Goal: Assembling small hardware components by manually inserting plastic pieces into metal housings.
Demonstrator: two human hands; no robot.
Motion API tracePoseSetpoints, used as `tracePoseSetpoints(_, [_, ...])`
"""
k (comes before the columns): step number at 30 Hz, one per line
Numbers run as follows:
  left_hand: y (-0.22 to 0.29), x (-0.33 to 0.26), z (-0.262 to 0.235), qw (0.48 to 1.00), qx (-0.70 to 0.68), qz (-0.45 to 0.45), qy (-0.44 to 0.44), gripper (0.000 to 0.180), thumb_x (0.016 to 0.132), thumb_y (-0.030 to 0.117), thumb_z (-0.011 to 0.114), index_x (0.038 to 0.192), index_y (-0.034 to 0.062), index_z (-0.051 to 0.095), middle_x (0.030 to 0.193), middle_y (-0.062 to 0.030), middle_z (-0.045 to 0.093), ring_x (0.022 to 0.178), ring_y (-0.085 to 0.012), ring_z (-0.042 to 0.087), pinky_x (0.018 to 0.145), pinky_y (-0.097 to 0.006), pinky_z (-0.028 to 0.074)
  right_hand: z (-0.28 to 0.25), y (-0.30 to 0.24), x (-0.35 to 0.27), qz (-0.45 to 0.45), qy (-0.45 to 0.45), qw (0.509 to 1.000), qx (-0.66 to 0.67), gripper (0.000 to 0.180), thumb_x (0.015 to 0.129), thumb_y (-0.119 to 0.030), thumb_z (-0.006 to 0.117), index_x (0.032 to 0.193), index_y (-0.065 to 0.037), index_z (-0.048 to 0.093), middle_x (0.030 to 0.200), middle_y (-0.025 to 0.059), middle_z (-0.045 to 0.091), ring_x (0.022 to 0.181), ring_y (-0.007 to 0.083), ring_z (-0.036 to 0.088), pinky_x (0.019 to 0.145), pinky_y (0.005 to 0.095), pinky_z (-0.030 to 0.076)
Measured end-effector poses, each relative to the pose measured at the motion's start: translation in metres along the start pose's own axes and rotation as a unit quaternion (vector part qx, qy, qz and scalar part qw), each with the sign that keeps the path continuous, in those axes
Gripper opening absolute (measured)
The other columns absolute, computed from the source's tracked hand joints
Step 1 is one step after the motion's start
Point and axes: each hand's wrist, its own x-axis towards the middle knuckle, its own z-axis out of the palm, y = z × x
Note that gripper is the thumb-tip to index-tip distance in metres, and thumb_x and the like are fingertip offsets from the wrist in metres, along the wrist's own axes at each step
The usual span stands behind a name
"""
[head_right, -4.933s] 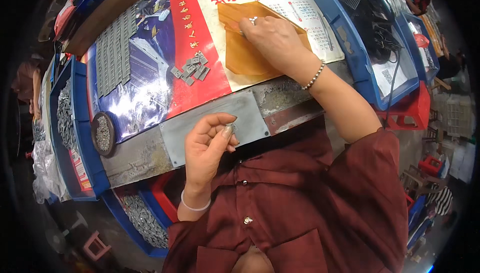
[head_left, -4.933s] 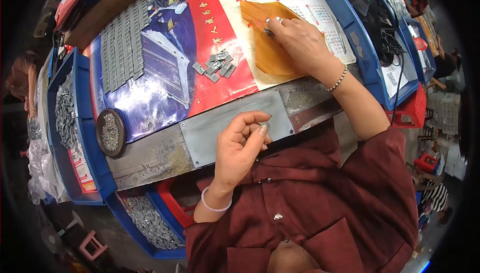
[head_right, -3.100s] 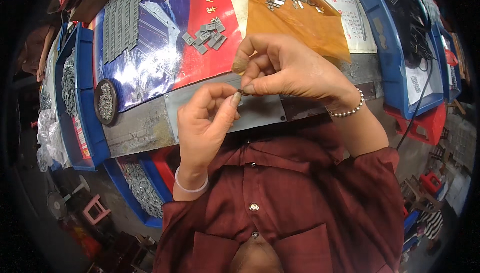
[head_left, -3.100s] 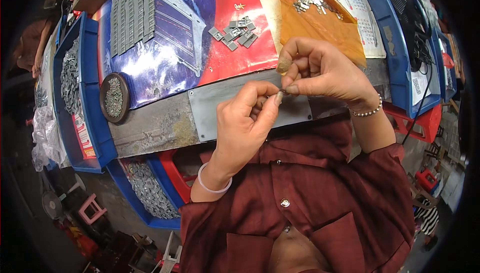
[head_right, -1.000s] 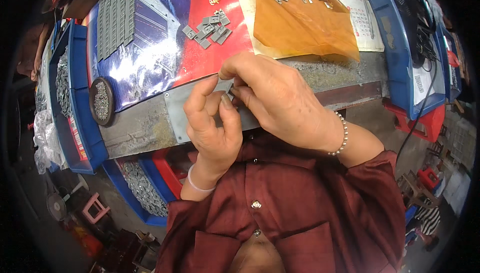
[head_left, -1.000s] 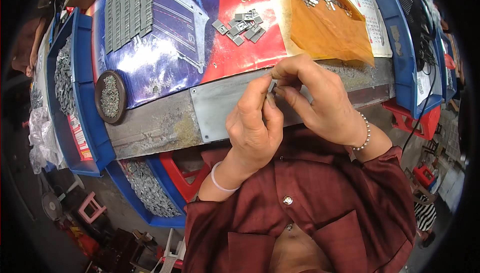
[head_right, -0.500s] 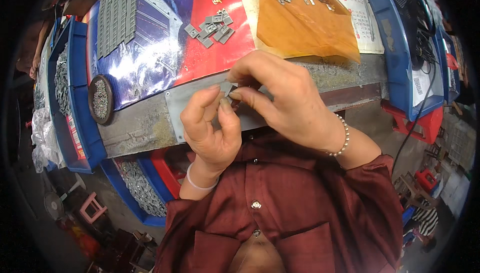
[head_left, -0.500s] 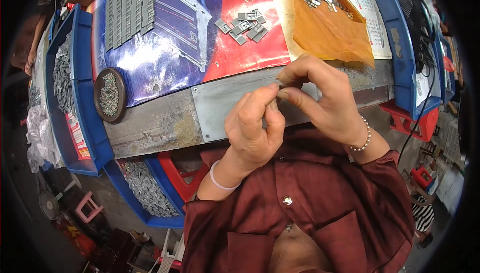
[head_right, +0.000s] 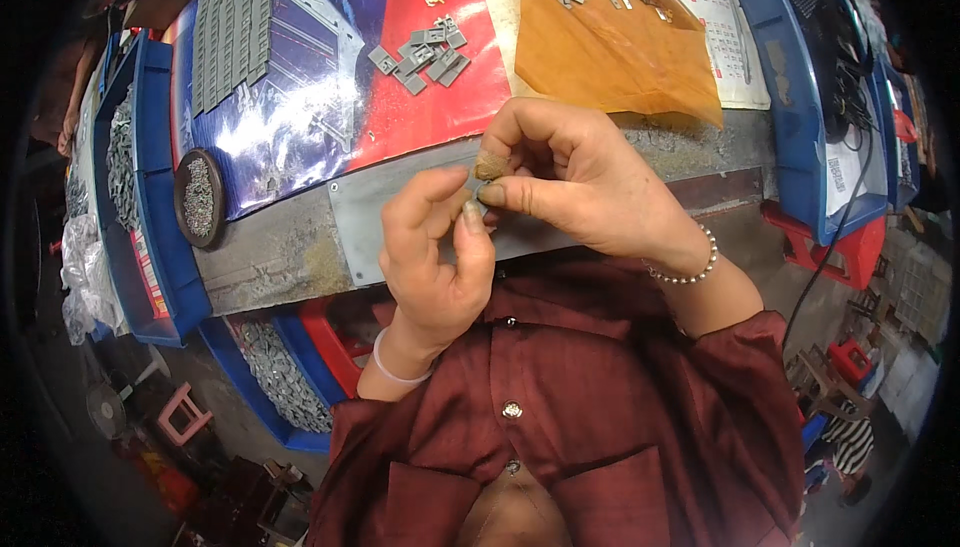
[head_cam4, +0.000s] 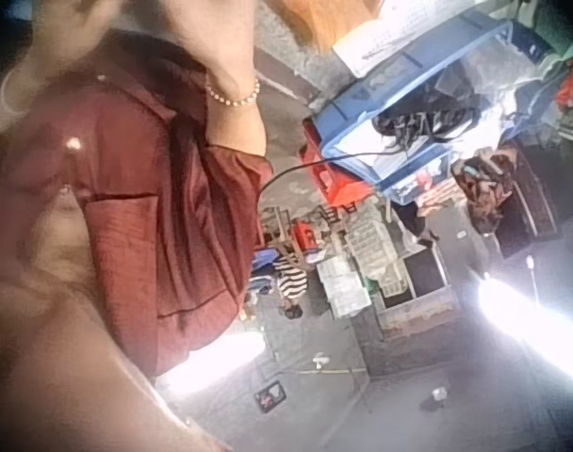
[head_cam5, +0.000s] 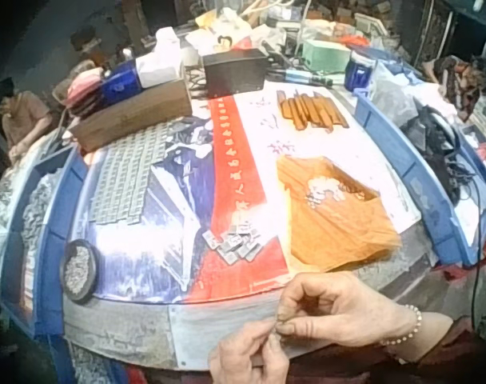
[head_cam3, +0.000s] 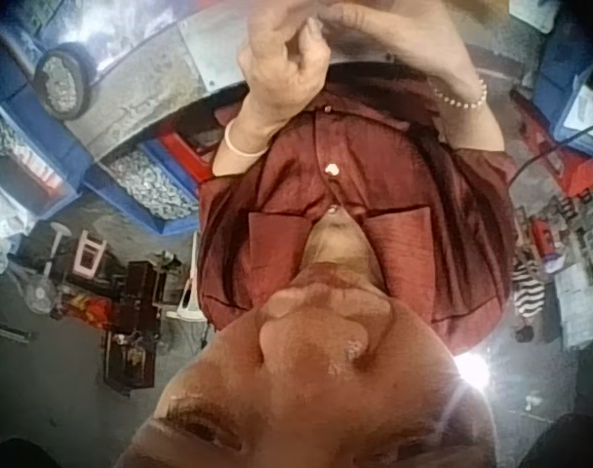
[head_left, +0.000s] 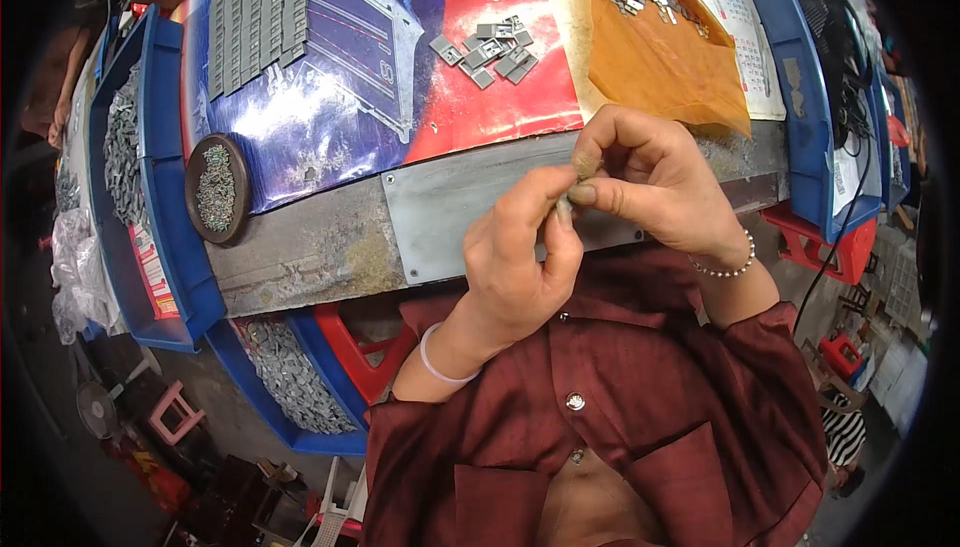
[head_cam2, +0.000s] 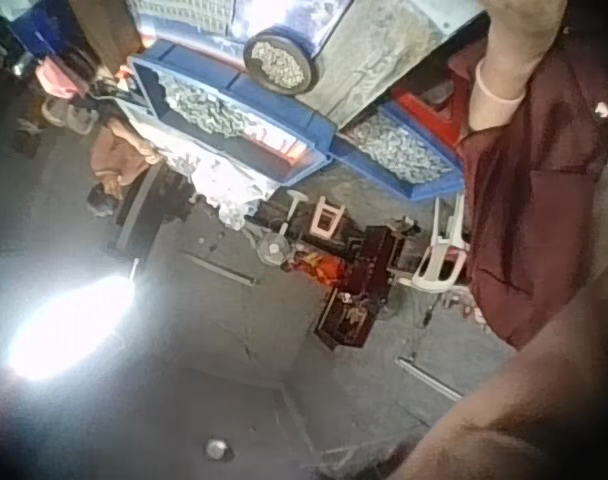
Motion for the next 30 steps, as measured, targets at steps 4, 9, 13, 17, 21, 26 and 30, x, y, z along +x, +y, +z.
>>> tracePoseSetpoints(4, [0.005,0.008,-0.006,0.995,-0.050,-0.080,-0.041,0.034,0.088,-0.008,0.051,0.121,-0.0032,0.044,0.081,-0.0075,0.065,0.072,-0.0102,0.062,0.067,-0.023,0.050,0.002,0.003,-0.001,0.005,0.023,0.999,0.022,0.018,0.085,-0.002,0.067,0.099,-0.002,0.055,0.084,0.0009,0.058,0.078,0.0059,0.056,0.070,0.0203,0.048])
tracePoseSetpoints(9, [0.012,0.016,-0.011,0.948,-0.167,-0.253,-0.099,0.027,0.091,-0.003,0.050,0.117,-0.0032,0.049,0.082,-0.0053,0.063,0.074,-0.0072,0.059,0.067,-0.020,0.048,0.002,0.007,0.000,0.027,0.044,0.996,0.074,0.026,0.087,-0.003,0.065,0.108,-0.002,0.051,0.085,0.0030,0.058,0.078,0.0074,0.057,0.071,0.0211,0.049])
tracePoseSetpoints(13, [0.014,0.019,-0.011,0.931,-0.198,-0.291,-0.092,0.023,0.092,-0.002,0.050,0.115,-0.0032,0.051,0.084,-0.0052,0.064,0.076,-0.0064,0.059,0.067,-0.019,0.048,0.001,0.003,-0.001,0.052,0.033,0.993,0.103,0.027,0.088,-0.002,0.063,0.111,-0.001,0.049,0.087,0.0044,0.058,0.080,0.0092,0.058,0.073,0.0225,0.050])
tracePoseSetpoints(17, [0.015,0.018,-0.010,0.920,-0.238,-0.306,-0.061,0.022,0.092,-0.001,0.050,0.114,-0.0032,0.051,0.087,-0.0061,0.064,0.075,-0.0067,0.059,0.067,-0.019,0.048,0.000,0.003,-0.004,0.056,0.033,0.988,0.137,0.026,0.088,0.000,0.061,0.112,-0.001,0.049,0.090,0.0055,0.059,0.081,0.0101,0.059,0.074,0.0234,0.050])
tracePoseSetpoints(21, [0.013,0.016,-0.008,0.924,-0.234,-0.299,-0.056,0.021,0.092,-0.002,0.050,0.113,-0.0031,0.051,0.088,-0.0069,0.065,0.076,-0.0071,0.060,0.067,-0.020,0.049,-0.003,0.007,-0.005,0.037,0.031,0.990,0.134,0.026,0.088,0.001,0.059,0.112,-0.001,0.050,0.092,0.0053,0.058,0.083,0.0099,0.058,0.076,0.0234,0.049])
tracePoseSetpoints(26, [0.014,0.015,-0.005,0.944,-0.198,-0.262,-0.041,0.020,0.092,-0.003,0.050,0.112,-0.0034,0.051,0.087,-0.0065,0.065,0.075,-0.0070,0.060,0.067,-0.020,0.049,0.002,0.005,-0.005,0.017,0.039,0.993,0.112,0.023,0.087,0.002,0.058,0.109,-0.001,0.051,0.092,0.0033,0.057,0.084,0.0083,0.057,0.076,0.0226,0.049])
tracePoseSetpoints(30, [0.014,0.014,-0.001,0.959,-0.164,-0.231,-0.022,0.021,0.091,-0.004,0.050,0.111,-0.0042,0.051,0.086,-0.0060,0.066,0.076,-0.0068,0.060,0.068,-0.020,0.050,0.005,0.006,-0.004,-0.012,0.051,0.995,0.089,0.019,0.086,0.004,0.055,0.104,-0.001,0.051,0.091,0.0017,0.055,0.083,0.0067,0.056,0.074,0.0218,0.048])
